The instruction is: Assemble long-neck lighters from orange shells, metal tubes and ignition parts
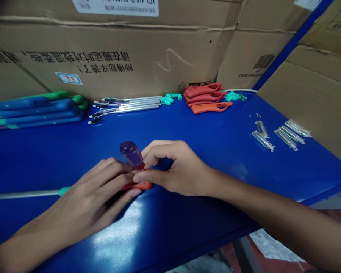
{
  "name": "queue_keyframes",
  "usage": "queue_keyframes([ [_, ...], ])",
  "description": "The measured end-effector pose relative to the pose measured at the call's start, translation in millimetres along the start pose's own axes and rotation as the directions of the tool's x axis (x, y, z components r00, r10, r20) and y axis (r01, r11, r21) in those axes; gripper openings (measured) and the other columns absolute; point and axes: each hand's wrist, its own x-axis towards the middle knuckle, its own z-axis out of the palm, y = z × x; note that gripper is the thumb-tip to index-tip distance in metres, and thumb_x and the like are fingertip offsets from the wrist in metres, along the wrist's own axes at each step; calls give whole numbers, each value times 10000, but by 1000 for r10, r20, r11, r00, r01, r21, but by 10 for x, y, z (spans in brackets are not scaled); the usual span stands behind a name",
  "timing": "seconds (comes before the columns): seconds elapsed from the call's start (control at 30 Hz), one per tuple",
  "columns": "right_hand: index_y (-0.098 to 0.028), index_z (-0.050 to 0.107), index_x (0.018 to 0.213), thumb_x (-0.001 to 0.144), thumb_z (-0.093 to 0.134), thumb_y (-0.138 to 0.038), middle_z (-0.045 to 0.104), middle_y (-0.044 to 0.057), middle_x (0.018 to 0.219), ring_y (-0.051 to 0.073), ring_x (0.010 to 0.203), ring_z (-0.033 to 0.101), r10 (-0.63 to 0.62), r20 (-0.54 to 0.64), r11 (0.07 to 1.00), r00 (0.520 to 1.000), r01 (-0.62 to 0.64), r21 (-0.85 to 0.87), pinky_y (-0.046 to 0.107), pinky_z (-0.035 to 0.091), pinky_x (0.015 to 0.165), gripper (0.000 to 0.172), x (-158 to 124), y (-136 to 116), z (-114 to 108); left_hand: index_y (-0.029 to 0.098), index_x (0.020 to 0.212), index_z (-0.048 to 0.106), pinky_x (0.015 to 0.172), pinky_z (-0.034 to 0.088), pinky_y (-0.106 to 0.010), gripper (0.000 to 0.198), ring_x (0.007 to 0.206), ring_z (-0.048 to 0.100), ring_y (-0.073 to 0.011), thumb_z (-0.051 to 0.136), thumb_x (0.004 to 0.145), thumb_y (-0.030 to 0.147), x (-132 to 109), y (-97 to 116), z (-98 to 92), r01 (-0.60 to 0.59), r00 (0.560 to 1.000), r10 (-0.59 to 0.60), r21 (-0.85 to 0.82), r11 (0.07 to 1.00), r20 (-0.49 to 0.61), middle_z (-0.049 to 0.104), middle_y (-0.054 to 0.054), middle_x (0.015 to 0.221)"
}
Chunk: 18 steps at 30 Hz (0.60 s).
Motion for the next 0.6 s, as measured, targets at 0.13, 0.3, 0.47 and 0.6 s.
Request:
queue_keyframes([
  [0.13, -160, 598, 694, 773, 814, -221, 672, -8, 733, 115, 679, 637, 136, -63, 990, 989, -133, 42, 227, 523, 649, 238, -14, 26, 85, 151, 1067, 643, 812, 464, -420, 149, 901, 572, -222, 552, 974, 224, 4, 0, -2, -12, 1000, 12, -4, 1000, -8, 640, -73, 1006],
  [0.3, -154, 680, 840, 814, 773, -239, 705, -9, 732, 120, 660, 666, 199, -6, 977, 980, -197, 86, 211, 542, 636, 129, 6, 16, 64, 143, 1110, 640, 784, 474, -418, 182, 892, 558, -230, 551, 974, 225, 12, -6, 4, -9, 1000, 9, 6, 1000, 0, 642, -85, 998],
  [0.47, -133, 698, 892, 896, 654, -119, 751, 40, 896, 111, 774, 694, 98, 167, 988, 981, -116, 103, 179, 550, 708, 46, 28, -15, -38, 138, 1111, 632, 783, 490, -440, 184, 894, 573, -243, 549, 973, 226, 3, -9, 13, -8, 1000, 9, 21, 1000, -13, 647, -98, 1013],
  [0.6, -128, 688, 899, 912, 631, -97, 758, 58, 965, 112, 852, 699, 33, 180, 998, 983, -41, 40, 176, 545, 771, 66, 36, -15, -63, 140, 1136, 621, 778, 498, -441, 198, 920, 584, -253, 552, 972, 228, 2, -13, 20, -9, 1000, 10, 27, 1000, -15, 647, -103, 1031],
])
